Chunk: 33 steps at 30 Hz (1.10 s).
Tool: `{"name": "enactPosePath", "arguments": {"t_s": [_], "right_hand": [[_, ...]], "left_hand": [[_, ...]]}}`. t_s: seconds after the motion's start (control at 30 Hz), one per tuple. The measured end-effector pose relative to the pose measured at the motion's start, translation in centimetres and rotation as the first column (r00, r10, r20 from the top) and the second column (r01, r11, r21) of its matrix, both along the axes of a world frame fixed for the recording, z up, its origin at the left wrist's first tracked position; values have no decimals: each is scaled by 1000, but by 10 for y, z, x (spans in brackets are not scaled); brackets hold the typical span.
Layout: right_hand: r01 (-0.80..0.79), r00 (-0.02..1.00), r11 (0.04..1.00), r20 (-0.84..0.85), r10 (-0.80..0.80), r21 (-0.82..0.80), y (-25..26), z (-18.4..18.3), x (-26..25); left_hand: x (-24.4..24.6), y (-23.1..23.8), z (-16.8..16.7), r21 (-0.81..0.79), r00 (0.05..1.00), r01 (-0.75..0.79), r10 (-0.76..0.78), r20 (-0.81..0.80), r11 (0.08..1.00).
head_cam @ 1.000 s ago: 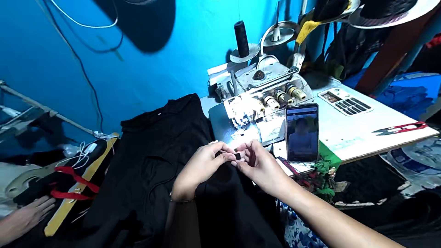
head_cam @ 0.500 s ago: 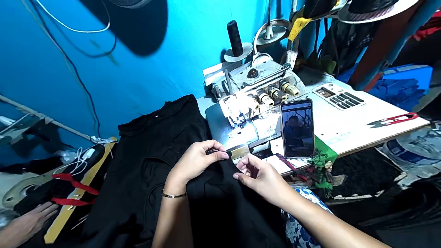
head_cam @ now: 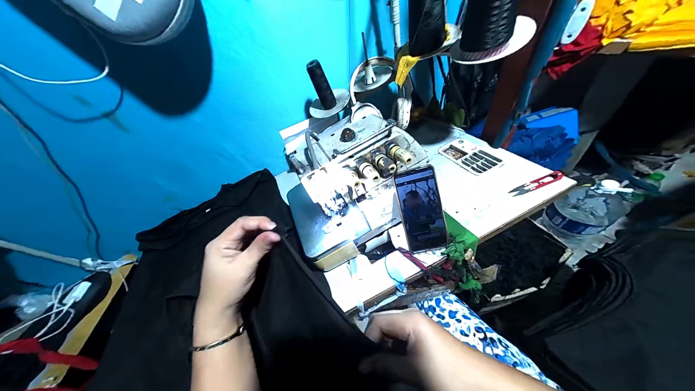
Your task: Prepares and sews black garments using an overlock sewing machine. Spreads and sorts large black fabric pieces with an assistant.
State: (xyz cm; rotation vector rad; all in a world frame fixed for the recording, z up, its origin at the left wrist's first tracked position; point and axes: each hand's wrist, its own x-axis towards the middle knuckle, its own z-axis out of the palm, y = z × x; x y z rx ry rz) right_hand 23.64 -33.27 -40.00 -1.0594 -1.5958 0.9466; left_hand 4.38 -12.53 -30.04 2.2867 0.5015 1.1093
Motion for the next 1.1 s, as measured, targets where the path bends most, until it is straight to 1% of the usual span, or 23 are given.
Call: {"name": "enactPosePath", "arguments": {"t_s": [0.03, 0.07, 0.1, 0.13, 0.17, 0.2, 0.23, 0.27, 0.3, 0.33, 0.4, 0.53, 0.6, 0.7, 0.8, 0.9, 1.0, 1.1], "right_hand": [[-54, 997, 997, 56, 57, -47, -6, 1, 5], [-103, 979, 983, 161, 127, -153, -8, 0, 10], [-108, 941, 953, 279, 190, -282, -6, -4, 16], [-52, 908, 924, 367, 202, -380, -3, -7, 21], [52, 908, 927, 404, 111, -373, 1, -13, 24], [185, 921, 944, 384, -69, -274, 7, -18, 25], [327, 910, 932, 316, -268, -153, 15, -20, 23], [447, 874, 894, 234, -426, -43, 24, -20, 20], [517, 840, 855, 171, -516, 40, 33, -19, 18], [544, 824, 833, 127, -553, 101, 42, -16, 16], [528, 833, 830, 84, -548, 180, 58, -11, 14], [514, 824, 807, 94, -559, 291, 71, -11, 2], [522, 812, 797, 109, -573, 303, 73, -14, -1], [522, 819, 813, 114, -562, 255, 72, -15, -1], [460, 867, 861, 101, -489, 219, 72, -13, 3], [397, 908, 909, 87, -409, 131, 73, -6, 10], [323, 943, 946, 81, -322, 0, 72, 3, 16], [279, 956, 959, 104, -272, -53, 73, 6, 19]], "left_hand": [[8, -1, -6, 9, 998, 21, -21, -66, 1000], [18, -3, -14, 2, 984, 42, -40, -175, 999], [29, -6, -23, -4, 951, 45, -44, -306, 999], [37, -9, -32, -3, 908, 50, -47, -416, 999], [43, -10, -39, -5, 872, 53, -49, -487, 999], [45, -10, -42, -14, 846, 50, -50, -531, 999], [45, -12, -43, -29, 826, 46, -55, -561, 999], [42, -15, -43, -44, 810, 45, -62, -583, 998], [39, -19, -41, -61, 798, 48, -75, -598, 997], [36, -23, -40, -74, 789, 51, -85, -608, 996], [33, -27, -36, -95, 787, 30, -82, -612, 995], [27, -30, -36, -137, 811, -41, -47, -583, 990], [26, -30, -37, -161, 816, -54, -49, -575, 986], [24, -32, -39, -130, 827, -37, -42, -561, 991], [21, -34, -43, -81, 843, -12, -34, -536, 997], [20, -33, -45, -53, 856, 15, -40, -515, 998], [20, -30, -47, -24, 863, 49, -54, -503, 999], [19, -29, -48, -7, 865, 70, -64, -498, 998]]}}
